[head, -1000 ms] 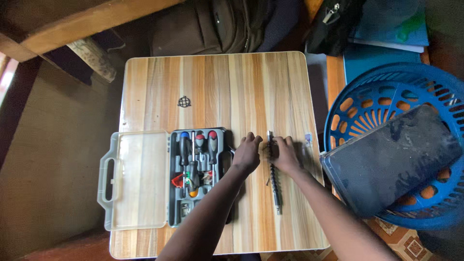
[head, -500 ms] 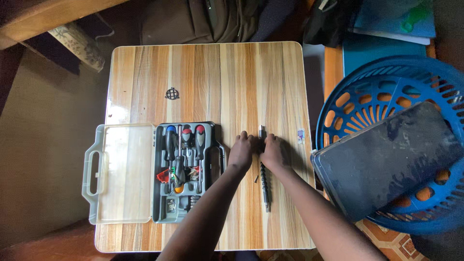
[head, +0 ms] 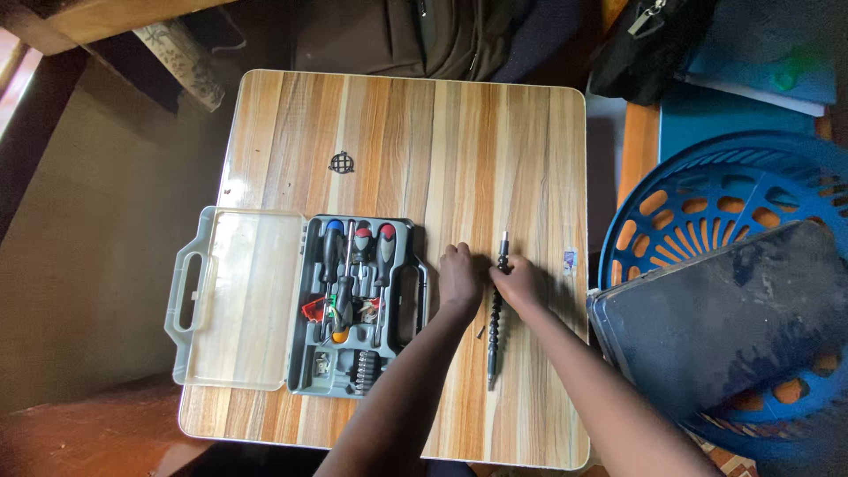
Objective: The person places various tools, including screwdrivers and drill bits, into a plastic toolbox on a table. The person then closes the toolbox lid.
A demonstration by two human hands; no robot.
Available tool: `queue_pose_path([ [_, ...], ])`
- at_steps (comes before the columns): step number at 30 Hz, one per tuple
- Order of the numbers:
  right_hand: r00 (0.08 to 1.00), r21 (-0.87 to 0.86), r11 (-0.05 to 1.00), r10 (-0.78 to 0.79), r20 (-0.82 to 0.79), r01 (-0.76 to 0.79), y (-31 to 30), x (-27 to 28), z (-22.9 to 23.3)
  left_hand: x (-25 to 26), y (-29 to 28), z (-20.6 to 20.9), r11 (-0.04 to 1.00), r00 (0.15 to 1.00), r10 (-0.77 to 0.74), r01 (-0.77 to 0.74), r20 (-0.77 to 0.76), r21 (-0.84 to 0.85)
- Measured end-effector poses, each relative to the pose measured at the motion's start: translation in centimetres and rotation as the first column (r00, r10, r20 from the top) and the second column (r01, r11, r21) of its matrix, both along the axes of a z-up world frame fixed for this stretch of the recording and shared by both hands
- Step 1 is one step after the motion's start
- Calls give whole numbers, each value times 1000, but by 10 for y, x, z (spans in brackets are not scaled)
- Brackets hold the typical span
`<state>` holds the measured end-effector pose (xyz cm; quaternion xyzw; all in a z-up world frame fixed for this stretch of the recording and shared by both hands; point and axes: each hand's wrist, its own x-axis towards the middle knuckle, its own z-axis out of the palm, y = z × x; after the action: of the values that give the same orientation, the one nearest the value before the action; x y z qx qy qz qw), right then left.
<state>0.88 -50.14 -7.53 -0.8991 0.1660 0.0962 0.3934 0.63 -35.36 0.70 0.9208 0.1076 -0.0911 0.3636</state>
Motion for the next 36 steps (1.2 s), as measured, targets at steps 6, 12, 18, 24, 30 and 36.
queue_pose_path([
  [6,1000,118,993,-22,12,21,-5,-3,-11,8,0,-12,996,998,47,-50,-48,-72],
  [12,996,34,998,-52,-77,54,-3,-13,34,8,8,-12,944,1000,18,-16,1,-329],
  [18,974,308,941,-73,-215,138,4,-22,116,-23,120,8,655,980,185,-66,75,-753],
  [24,959,413,901,-14,-282,134,40,-32,145,-123,283,24,687,881,380,-473,-282,-552],
  [30,960,350,936,77,-270,23,121,-15,145,-146,293,35,779,836,242,-470,-492,-414],
  [36,971,435,897,165,-174,-74,187,13,143,-87,300,32,763,951,294,-294,-95,-576],
])
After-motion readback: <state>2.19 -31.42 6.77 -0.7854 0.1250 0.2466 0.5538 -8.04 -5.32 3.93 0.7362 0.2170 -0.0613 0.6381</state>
